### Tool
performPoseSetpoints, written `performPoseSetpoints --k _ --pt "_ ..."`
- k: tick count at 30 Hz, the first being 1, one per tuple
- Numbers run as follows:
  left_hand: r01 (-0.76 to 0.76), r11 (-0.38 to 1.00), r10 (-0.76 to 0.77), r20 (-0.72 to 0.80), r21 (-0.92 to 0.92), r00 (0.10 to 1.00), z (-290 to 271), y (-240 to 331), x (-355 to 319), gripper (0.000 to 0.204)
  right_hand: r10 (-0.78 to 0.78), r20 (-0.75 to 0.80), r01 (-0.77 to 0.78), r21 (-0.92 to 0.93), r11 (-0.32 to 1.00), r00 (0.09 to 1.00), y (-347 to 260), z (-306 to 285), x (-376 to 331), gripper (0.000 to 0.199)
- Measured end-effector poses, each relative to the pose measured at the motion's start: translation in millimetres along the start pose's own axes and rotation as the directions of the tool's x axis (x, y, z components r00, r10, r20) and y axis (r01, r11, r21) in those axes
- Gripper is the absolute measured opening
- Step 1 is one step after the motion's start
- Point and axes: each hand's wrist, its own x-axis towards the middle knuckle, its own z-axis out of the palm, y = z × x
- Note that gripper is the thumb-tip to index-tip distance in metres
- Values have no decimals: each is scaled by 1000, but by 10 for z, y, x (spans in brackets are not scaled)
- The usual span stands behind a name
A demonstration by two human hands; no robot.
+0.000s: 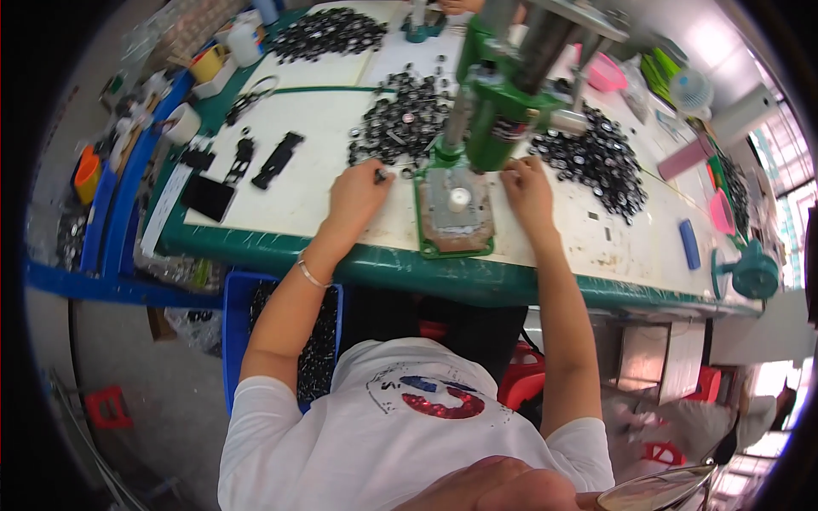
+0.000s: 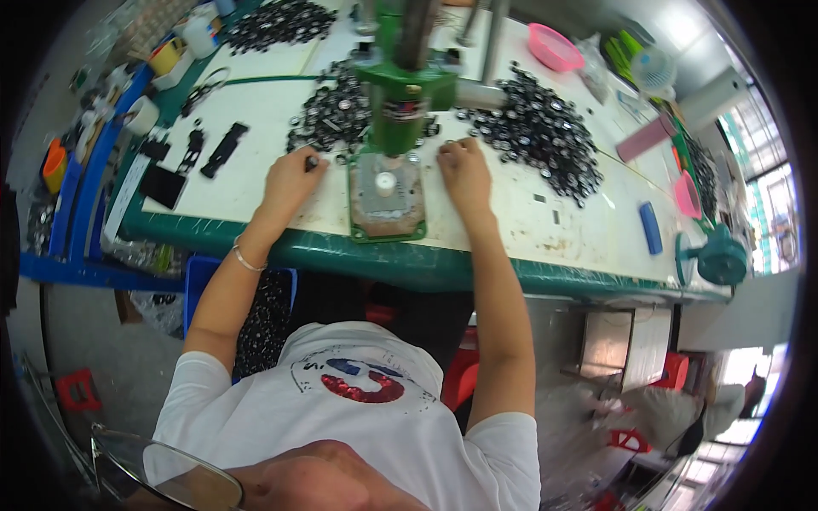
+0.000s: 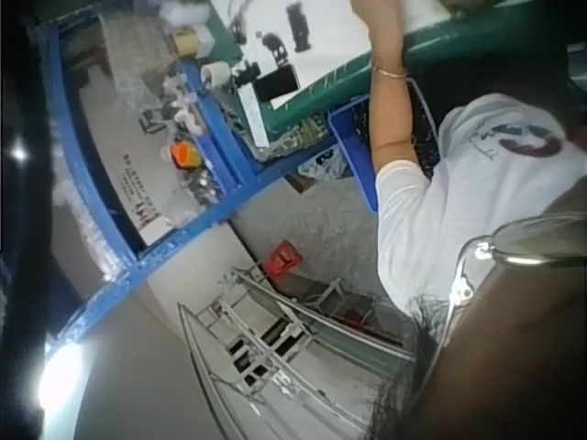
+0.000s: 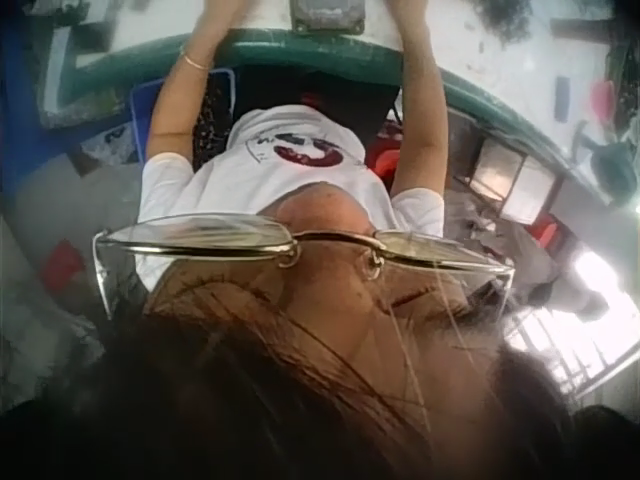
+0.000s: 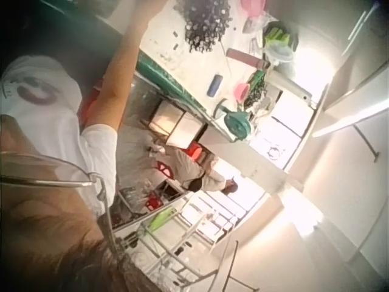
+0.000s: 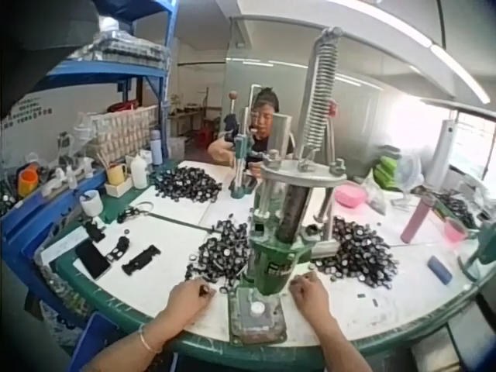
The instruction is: The person assembles small circular rubber and plastic components using a green manual press.
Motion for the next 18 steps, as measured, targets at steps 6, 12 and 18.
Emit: performPoseSetpoints --k 6,12,18 --pt "-62 997 60 34 48 998 -143 16 -72 20 221 21 -222 77 972 975 29 -18 27 30" --pt "46 985 -59 -77 -165 995 -75 -289 -30 19 181 36 -178 -72 981 983 42 40 173 18" --pt "216 973 -218 -11 -85 976 -268 -129 25 25 171 9 -170 176 970 985 40 -72 123 18"
